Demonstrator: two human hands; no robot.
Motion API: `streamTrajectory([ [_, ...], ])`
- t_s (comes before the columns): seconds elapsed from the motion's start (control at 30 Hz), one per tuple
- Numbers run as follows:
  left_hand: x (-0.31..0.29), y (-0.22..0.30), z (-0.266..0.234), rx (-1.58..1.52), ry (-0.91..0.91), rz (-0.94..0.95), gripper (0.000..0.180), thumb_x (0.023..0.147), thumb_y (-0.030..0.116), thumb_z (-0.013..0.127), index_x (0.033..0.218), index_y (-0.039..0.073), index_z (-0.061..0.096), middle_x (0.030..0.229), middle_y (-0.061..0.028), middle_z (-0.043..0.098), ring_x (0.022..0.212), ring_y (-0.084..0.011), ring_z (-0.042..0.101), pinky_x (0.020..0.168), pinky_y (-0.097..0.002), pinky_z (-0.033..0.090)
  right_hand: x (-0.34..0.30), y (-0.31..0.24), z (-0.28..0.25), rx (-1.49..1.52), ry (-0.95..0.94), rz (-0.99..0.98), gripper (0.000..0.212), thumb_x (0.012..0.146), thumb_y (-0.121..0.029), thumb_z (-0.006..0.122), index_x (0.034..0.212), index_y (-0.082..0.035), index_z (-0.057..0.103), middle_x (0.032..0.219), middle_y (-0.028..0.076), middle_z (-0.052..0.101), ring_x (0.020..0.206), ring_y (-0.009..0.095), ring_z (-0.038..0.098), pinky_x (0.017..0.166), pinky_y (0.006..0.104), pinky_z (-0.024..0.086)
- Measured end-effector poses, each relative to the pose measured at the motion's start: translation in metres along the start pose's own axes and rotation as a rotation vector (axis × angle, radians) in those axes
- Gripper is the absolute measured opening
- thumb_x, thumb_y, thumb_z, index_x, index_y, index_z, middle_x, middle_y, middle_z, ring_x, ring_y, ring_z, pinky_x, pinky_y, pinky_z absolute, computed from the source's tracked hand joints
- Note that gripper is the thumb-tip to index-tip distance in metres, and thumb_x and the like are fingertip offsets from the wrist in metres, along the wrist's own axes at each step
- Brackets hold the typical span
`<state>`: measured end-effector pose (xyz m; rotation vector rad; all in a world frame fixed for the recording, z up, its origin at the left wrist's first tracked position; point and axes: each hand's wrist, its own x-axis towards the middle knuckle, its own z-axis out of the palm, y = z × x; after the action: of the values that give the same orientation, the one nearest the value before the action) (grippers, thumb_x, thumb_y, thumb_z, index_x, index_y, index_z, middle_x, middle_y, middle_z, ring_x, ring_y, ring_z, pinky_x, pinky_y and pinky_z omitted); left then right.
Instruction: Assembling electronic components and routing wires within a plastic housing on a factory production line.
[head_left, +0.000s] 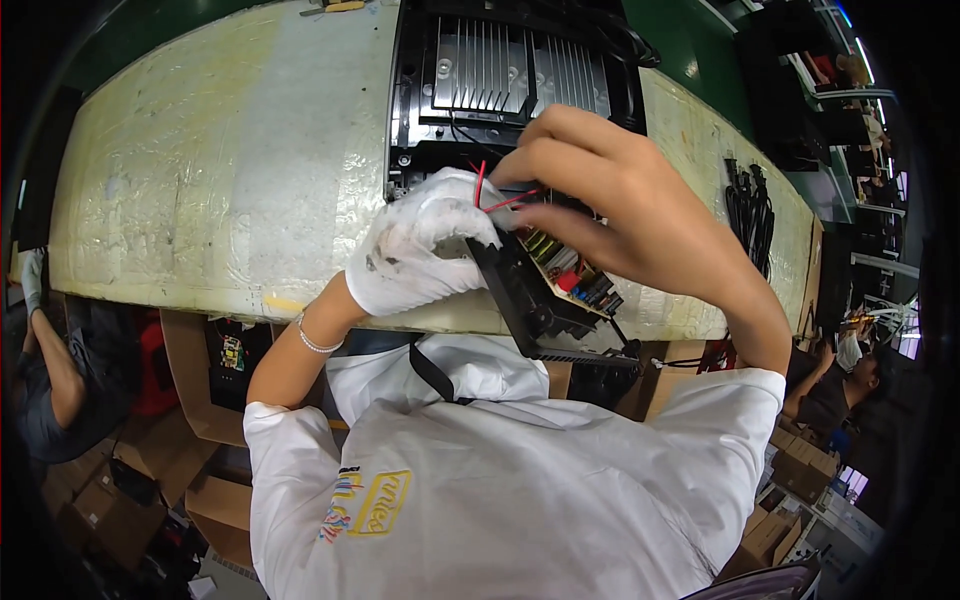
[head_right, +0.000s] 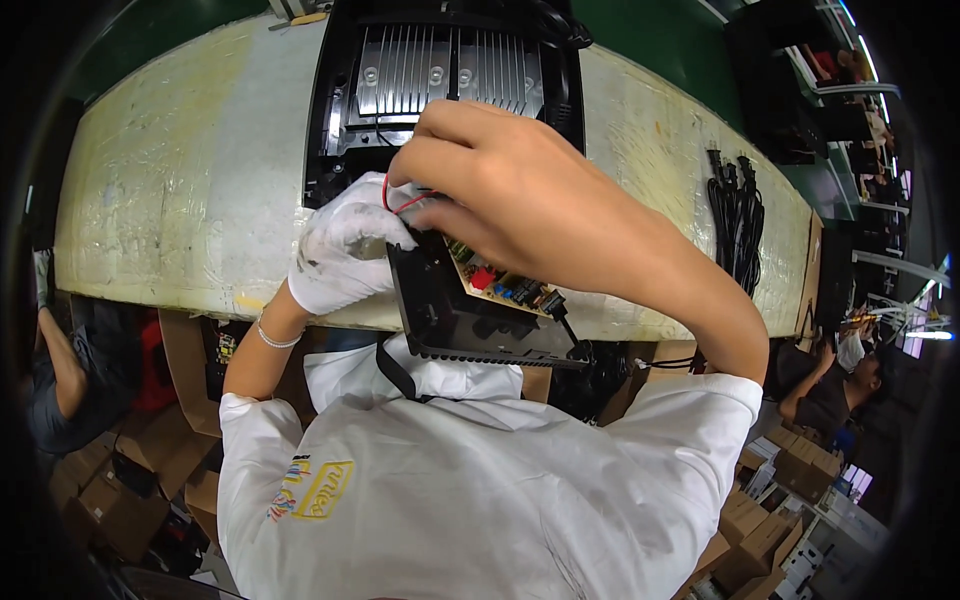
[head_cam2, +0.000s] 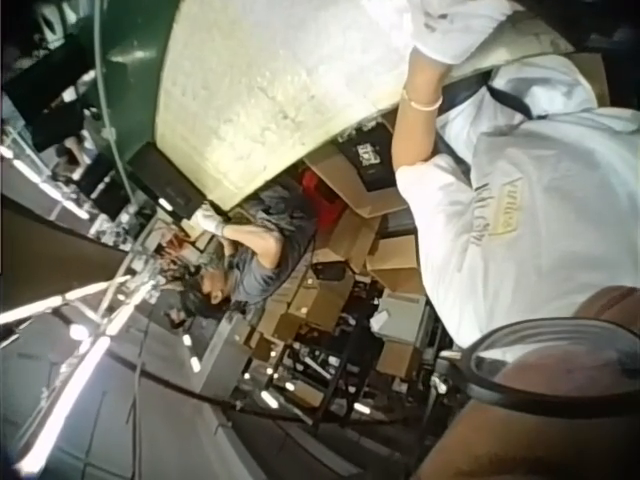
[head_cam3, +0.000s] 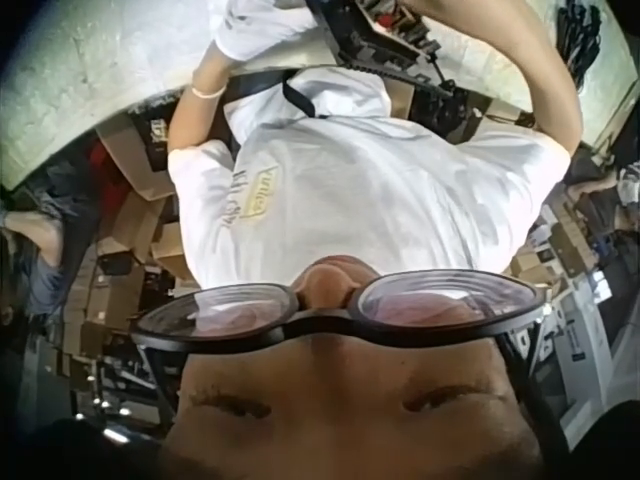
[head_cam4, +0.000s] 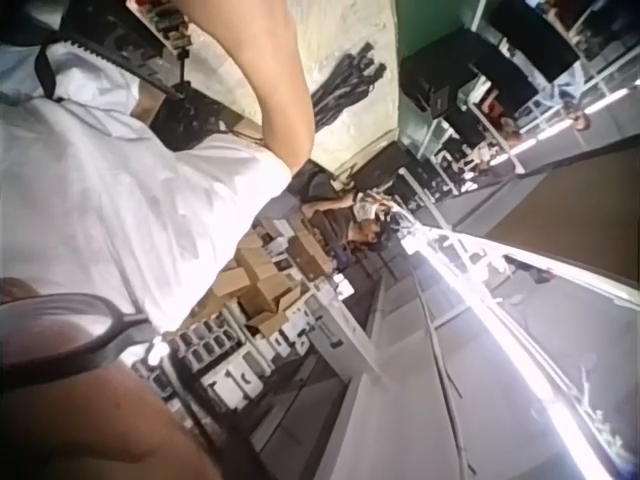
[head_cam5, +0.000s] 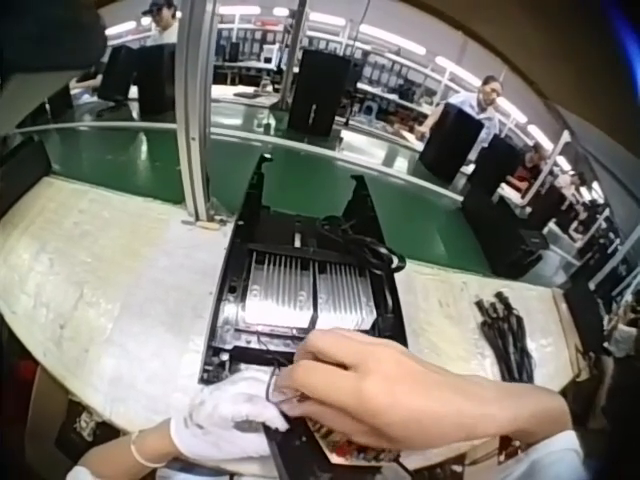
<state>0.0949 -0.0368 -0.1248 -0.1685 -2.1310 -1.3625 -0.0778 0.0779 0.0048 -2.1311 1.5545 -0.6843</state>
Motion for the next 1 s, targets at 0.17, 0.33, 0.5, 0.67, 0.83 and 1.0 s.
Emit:
streamTrajectory([
  [0.17,-0.001,-0.002,0.0,-0.013,-0.051,-0.021,0.03,0.069,0.012,0.083,0.089,0.012,0.062,0.107,-0.0069,0.065,0.103,-0.0261,0.061,0.085,-0.0355,0.051,-0.005,0.002,-0.005,-0.105,-0.035,-0.187,0.025,0.066,0.001,0.072,0.091,-0.001,0.067,0.096,0.008,0.062,0.084,0.027,0.055,0.07,0.035,0.048],
  [0.33,-0.001,-0.002,0.003,-0.119,-0.012,-0.045,0.03,0.069,0.013,0.084,0.088,0.011,0.061,0.108,-0.0065,0.065,0.104,-0.0257,0.061,0.086,-0.0359,0.052,-0.022,-0.001,0.0,-0.104,-0.126,-0.12,0.03,0.061,0.0,0.072,0.091,-0.001,0.07,0.094,0.007,0.063,0.085,0.026,0.053,0.071,0.0346,0.048],
  [0.5,-0.002,0.0,0.003,-0.109,0.005,-0.062,0.032,0.069,0.014,0.084,0.089,0.011,0.061,0.107,-0.0069,0.065,0.103,-0.026,0.062,0.086,-0.0367,0.052,-0.017,-0.011,-0.006,-0.184,-0.174,-0.133,0.029,0.059,0.0,0.072,0.087,0.0,0.07,0.091,0.006,0.062,0.086,0.025,0.053,0.071,0.0342,0.048],
  [0.67,0.003,0.001,0.002,-0.078,0.058,0.056,0.029,0.071,0.012,0.082,0.09,0.009,0.06,0.102,-0.0067,0.065,0.101,-0.0271,0.062,0.085,-0.0367,0.051,-0.01,-0.024,-0.009,-0.405,-0.271,-0.036,0.02,0.064,-0.001,0.072,0.083,0.0,0.066,0.09,0.007,0.06,0.087,0.025,0.057,0.071,0.0348,0.049],
  [0.83,-0.002,0.004,-0.001,0.057,-0.083,0.013,0.026,0.074,0.013,0.078,0.092,0.01,0.06,0.101,-0.0084,0.065,0.097,-0.0297,0.062,0.083,-0.0371,0.051,0.007,-0.001,0.01,-0.138,0.176,-0.014,0.017,0.078,0.005,0.066,0.095,0.0,0.063,0.092,0.008,0.061,0.087,0.03,0.059,0.075,0.0378,0.051],
  [1.0,-0.002,-0.006,0.007,-0.216,0.063,-0.062,0.028,0.072,0.014,0.08,0.094,0.008,0.065,0.101,-0.0086,0.064,0.097,-0.0293,0.062,0.083,-0.0367,0.051,0.0,0.01,-0.005,-0.203,-0.211,-0.108,0.022,0.07,0.004,0.071,0.09,-0.001,0.065,0.098,0.007,0.065,0.09,0.028,0.058,0.075,0.0368,0.052],
])
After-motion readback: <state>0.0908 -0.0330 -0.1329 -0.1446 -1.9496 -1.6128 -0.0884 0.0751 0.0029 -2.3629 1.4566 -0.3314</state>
